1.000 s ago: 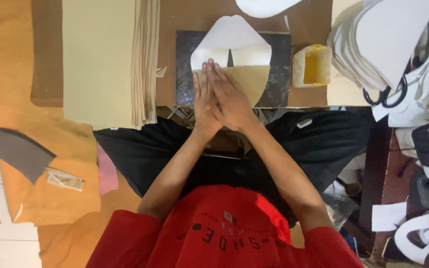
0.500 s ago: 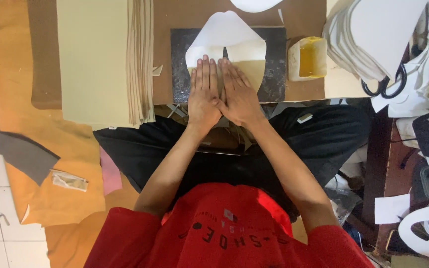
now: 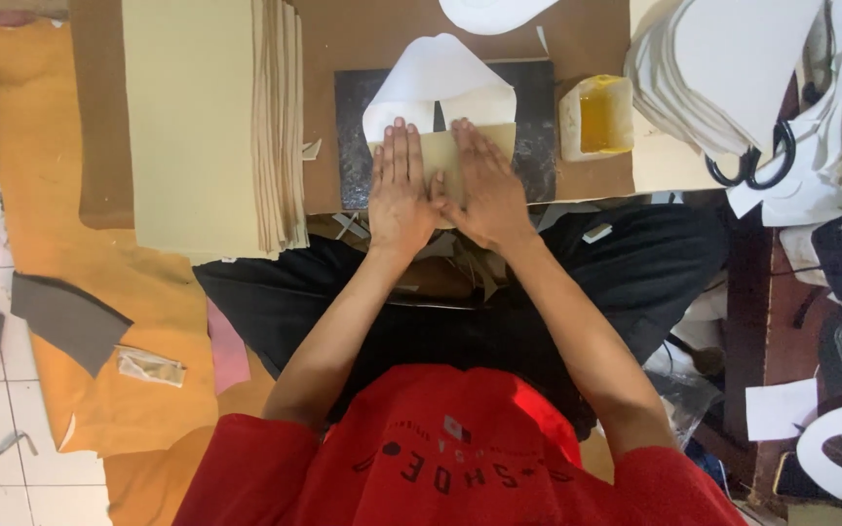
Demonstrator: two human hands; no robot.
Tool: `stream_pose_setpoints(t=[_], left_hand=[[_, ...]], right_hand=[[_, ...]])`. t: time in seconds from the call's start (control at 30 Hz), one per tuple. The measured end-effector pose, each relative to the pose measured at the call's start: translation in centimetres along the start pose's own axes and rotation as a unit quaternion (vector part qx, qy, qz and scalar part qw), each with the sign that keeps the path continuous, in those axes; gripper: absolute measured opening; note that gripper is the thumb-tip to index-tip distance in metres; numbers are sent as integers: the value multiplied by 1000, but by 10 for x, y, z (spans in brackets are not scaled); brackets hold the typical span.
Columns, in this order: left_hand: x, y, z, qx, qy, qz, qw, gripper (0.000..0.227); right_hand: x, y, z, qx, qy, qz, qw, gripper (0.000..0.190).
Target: Applying adhesive to shoe components and pressing them together for assembly.
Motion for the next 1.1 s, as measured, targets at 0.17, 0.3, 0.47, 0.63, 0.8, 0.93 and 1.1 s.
stream_pose_setpoints(t=[0.17, 0.3, 0.47, 0.63, 0.8, 0.93, 1.1], left_hand=[[0, 10, 2, -45, -34, -34, 998, 68], [-2, 24, -3, -49, -21, 33, 998, 60], [4, 20, 14, 1, 5, -54, 999, 62], [19, 15, 34, 11, -81, -105, 991, 74], [17, 6, 33, -133, -178, 23, 975, 77], [9, 31, 23, -118, -147, 84, 978, 58], [-7, 20, -19, -55, -12, 41, 998, 63]], right_hand=[[-6, 1, 10, -22, 0, 3, 1000, 100], [-6, 19, 19, -22, -113, -102, 988, 98], [-20, 10, 30, -28, -114, -79, 990, 98], [-2, 10, 24, -48, -113, -71, 990, 99], [7, -8, 4, 54, -19, -44, 997, 100], [-8, -1, 28, -30, 6, -4, 1000, 102], [-10, 8, 33, -55, -108, -87, 989, 106]])
Point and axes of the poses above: each hand's wrist, its own x-axis towards the middle knuckle, its own y-axis out of the back of the hand, z = x × y, the point moved 8 cm from there along x, towards the middle knuckle, and after that the axes turned 9 degrees about x, right-handed, at the moved point
